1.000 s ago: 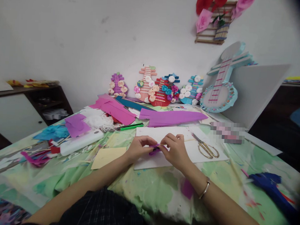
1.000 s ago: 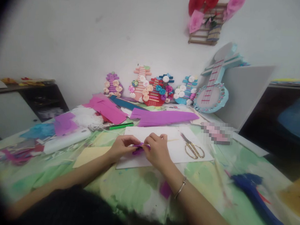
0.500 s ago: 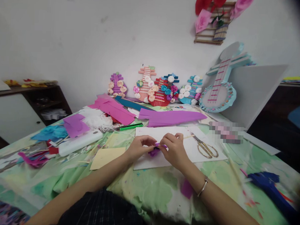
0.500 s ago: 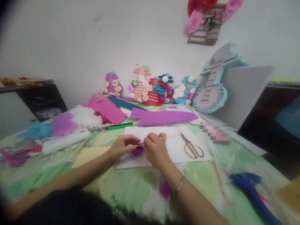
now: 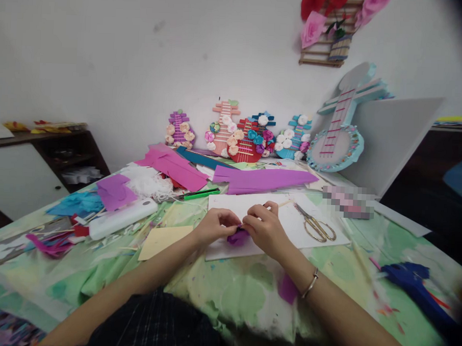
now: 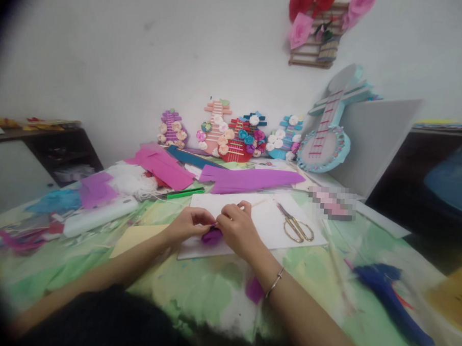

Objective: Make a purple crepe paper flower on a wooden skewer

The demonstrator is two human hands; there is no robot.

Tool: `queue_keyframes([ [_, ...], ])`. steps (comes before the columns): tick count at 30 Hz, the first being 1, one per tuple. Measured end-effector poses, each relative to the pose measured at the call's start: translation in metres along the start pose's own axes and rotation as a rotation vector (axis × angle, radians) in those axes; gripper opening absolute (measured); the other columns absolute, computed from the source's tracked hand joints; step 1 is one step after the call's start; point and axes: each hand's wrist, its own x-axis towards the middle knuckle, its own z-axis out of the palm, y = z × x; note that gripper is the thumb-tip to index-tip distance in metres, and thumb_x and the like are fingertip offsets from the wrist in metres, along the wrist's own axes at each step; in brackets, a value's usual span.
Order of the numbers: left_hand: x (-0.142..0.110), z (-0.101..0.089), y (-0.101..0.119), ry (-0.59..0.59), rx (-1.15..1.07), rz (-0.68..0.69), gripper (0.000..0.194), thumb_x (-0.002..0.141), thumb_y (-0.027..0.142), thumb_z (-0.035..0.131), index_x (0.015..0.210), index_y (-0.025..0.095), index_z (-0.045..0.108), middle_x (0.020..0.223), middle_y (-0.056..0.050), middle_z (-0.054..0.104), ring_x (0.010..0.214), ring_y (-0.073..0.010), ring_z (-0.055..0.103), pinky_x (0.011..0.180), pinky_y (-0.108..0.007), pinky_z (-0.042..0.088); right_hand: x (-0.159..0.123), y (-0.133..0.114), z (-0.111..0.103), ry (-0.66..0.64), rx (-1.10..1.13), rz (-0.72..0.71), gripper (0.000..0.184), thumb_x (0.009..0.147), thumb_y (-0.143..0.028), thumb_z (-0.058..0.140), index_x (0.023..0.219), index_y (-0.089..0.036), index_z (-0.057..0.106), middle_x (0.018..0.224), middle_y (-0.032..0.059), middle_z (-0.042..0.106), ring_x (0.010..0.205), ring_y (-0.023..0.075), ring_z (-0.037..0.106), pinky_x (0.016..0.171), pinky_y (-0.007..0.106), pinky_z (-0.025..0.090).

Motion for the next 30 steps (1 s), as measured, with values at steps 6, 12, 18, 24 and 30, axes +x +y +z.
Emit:
queue_keyframes([
  [6, 0.0, -0.002, 0.002, -0.016, -0.018, -0.05, 0.011, 0.057, 0.014, 0.069, 0.067, 0.01, 0.067, 0.063, -0.004, 0.068, 0.058, -0.0131, 0.06, 0.059, -0.023, 0.046, 0.001, -0.001, -0.002, -0.047, 0.009, -0.075, 0.029, 0.092, -0.016, 0.04, 0.069, -0.019, 0.057, 0.077, 0.0016, 0.053, 0.071, 0.0121, 0.042, 0.085, 0.033, 0.028],
  [12, 0.002, -0.003, 0.002, 0.034, -0.127, -0.055, 0.011, 0.058, 0.014, 0.071, 0.066, 0.01, 0.064, 0.064, -0.003, 0.067, 0.059, -0.0121, 0.06, 0.058, -0.022, 0.045, 0.006, 0.001, 0.002, 0.043, 0.082, 0.004, 0.012, 0.086, -0.014, 0.049, 0.081, -0.02, 0.058, 0.087, 0.0051, 0.058, 0.083, 0.017, 0.05, 0.09, 0.038, 0.031],
  [18, 0.005, -0.005, -0.005, 0.157, -0.224, -0.125, 0.019, 0.057, 0.019, 0.076, 0.07, 0.01, 0.066, 0.063, -0.003, 0.068, 0.057, -0.0121, 0.061, 0.057, -0.022, 0.046, 0.006, -0.002, -0.003, 0.137, 0.182, 0.194, 0.011, 0.08, -0.009, 0.054, 0.08, -0.019, 0.059, 0.091, 0.0063, 0.058, 0.093, 0.0211, 0.05, 0.083, 0.038, 0.035],
  [24, 0.004, -0.005, -0.007, 0.21, -0.277, -0.097, 0.025, 0.053, 0.023, 0.081, 0.072, 0.011, 0.069, 0.068, -0.005, 0.07, 0.063, -0.0154, 0.064, 0.066, -0.027, 0.05, 0.006, -0.004, -0.002, -0.051, 0.379, 0.398, 0.007, 0.079, -0.013, 0.058, 0.074, -0.017, 0.061, 0.076, 0.0021, 0.051, 0.07, 0.014, 0.05, 0.065, 0.027, 0.04],
  [30, 0.003, -0.002, -0.006, 0.168, -0.282, -0.122, 0.028, 0.052, 0.026, 0.082, 0.07, 0.011, 0.068, 0.065, -0.005, 0.069, 0.059, -0.0149, 0.063, 0.06, -0.026, 0.049, 0.008, -0.007, -0.001, -0.104, 0.487, 0.463, 0.009, 0.075, -0.015, 0.062, 0.067, -0.017, 0.062, 0.071, 0.0008, 0.052, 0.063, 0.0125, 0.047, 0.059, 0.026, 0.039],
])
